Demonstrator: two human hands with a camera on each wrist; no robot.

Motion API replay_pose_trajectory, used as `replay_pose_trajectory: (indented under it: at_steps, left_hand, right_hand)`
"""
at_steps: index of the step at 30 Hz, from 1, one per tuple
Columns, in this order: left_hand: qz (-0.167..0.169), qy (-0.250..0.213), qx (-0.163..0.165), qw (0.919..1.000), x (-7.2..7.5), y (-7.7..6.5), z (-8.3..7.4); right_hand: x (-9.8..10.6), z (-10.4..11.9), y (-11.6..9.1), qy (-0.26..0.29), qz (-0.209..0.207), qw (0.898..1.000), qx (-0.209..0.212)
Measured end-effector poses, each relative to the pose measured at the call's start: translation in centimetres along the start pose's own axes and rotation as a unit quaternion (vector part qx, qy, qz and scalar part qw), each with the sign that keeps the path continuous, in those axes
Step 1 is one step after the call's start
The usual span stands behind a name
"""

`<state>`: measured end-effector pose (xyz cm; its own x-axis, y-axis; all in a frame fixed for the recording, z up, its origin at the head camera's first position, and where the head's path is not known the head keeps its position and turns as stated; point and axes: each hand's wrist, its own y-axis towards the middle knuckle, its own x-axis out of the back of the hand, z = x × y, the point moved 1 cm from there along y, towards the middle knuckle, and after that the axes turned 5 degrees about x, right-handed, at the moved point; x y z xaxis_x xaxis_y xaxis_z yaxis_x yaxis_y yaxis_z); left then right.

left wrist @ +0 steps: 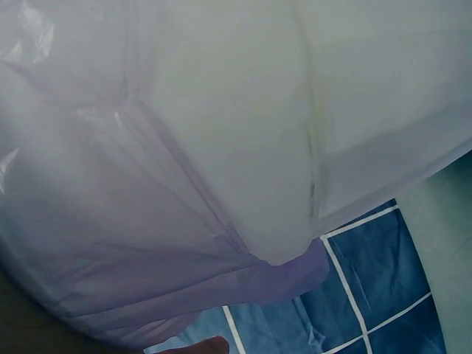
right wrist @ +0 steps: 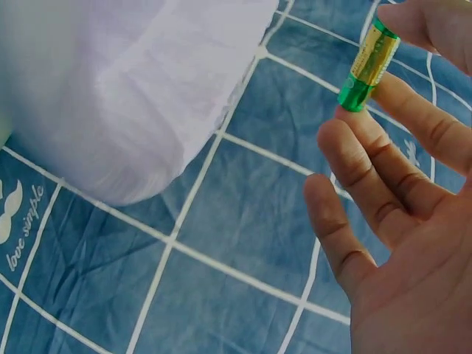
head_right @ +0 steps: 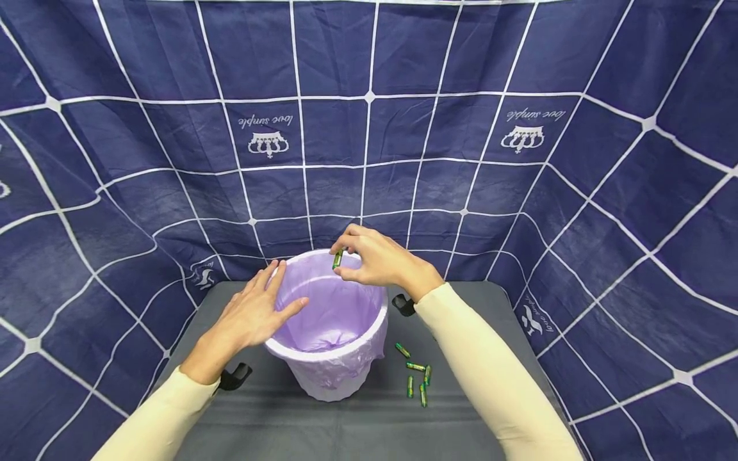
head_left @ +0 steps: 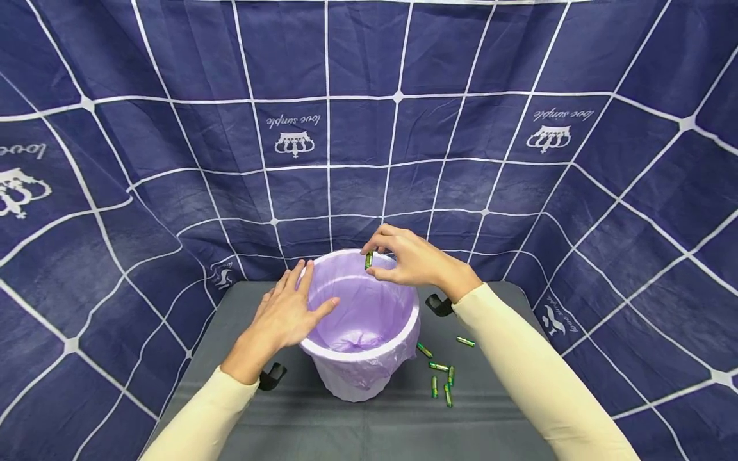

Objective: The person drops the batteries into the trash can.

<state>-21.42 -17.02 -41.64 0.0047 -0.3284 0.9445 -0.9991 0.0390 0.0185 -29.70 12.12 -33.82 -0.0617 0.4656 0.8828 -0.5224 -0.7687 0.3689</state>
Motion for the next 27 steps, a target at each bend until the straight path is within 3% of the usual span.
replay_pose_trajectory:
  at_steps: [12,18,27]
  left_hand:
    - [-0.005,0.002,0.0,1.0,0.1,-0.2,-0.2]
    - [-0.001,0.003,-0.001,1.0,-0.1,-0.2,-0.2]
    - [-0.006,0.009,-0.001,0.9999,0.0,0.0,0.0]
  right_hand:
    - [-1.3,0.4,2.6,-0.012,0.038,0.999,-0.024]
    - [-1.8,0.2,1.5,-0.017,0.06,0.997,-0.045]
    - [-1.7,-0.3,-1.3,-0.012,0.018,0.999,-0.036]
